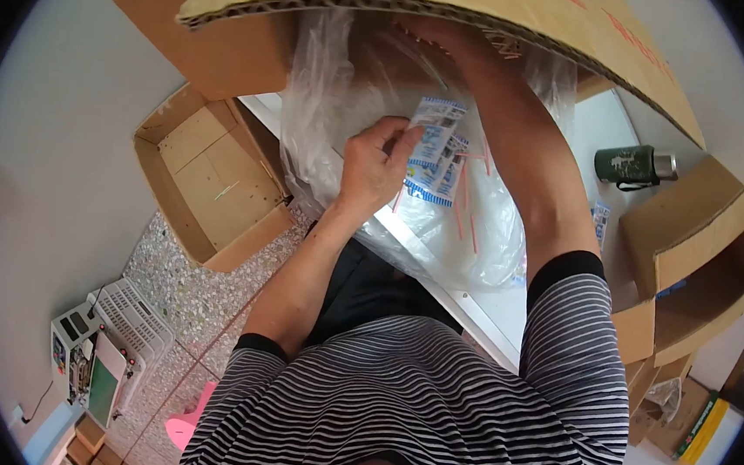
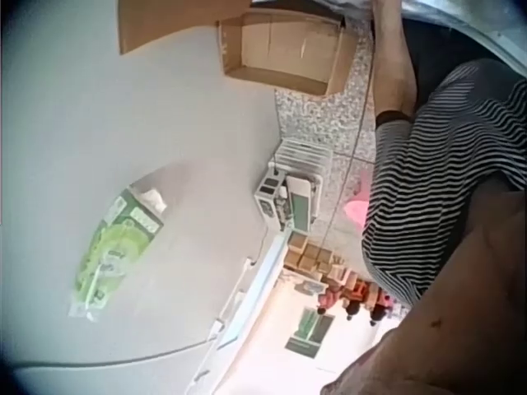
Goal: Packaging small items and rubber bands into plastic bags and placing them into cardboard boxes.
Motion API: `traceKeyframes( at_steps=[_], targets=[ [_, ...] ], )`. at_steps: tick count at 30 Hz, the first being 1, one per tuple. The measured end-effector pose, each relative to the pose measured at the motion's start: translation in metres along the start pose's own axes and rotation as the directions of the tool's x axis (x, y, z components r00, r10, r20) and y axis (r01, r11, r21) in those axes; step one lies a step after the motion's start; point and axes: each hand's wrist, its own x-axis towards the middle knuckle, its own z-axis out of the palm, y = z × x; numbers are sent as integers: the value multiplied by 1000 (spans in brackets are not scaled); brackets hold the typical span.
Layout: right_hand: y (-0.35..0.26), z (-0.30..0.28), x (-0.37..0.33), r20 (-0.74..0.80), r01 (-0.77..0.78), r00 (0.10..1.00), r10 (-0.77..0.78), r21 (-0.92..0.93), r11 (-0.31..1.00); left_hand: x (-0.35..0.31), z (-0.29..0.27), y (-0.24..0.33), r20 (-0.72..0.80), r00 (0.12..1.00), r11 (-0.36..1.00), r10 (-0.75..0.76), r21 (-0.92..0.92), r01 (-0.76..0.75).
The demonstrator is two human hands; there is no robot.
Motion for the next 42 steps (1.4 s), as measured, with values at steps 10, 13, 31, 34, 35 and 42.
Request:
traceKeyframes(
  at_steps=[10, 13, 31, 34, 35, 42],
  targets=[
    [-14, -15, 2, 33, 11, 999, -2, -276, 961, 0, -10, -1, 27, 999, 999, 41, 19, -42],
    [1, -15, 25, 4, 28, 1000, -28, -280, 960, 0, -9, 2, 47, 999, 1000, -6, 13, 5],
    [49, -130, -12, -99, 207, 978, -184, 344, 916, 31, 2, 31, -65, 997, 884, -46, -468, 11],
    [46, -121, -23, -74, 150, 985, -155, 812, 565, 55, 3, 41, -166, 986, 877, -9, -475, -72],
    [27, -108, -30, -161, 205, 979, -128, 753, 625, 64, 0, 46, -190, 982, 875, -20, -479, -74],
    [-36, -79, -88, 418, -342, 869, 266, 117, 932, 114, 24, 91, 359, 933, 831, -31, -509, 224]
  ],
)
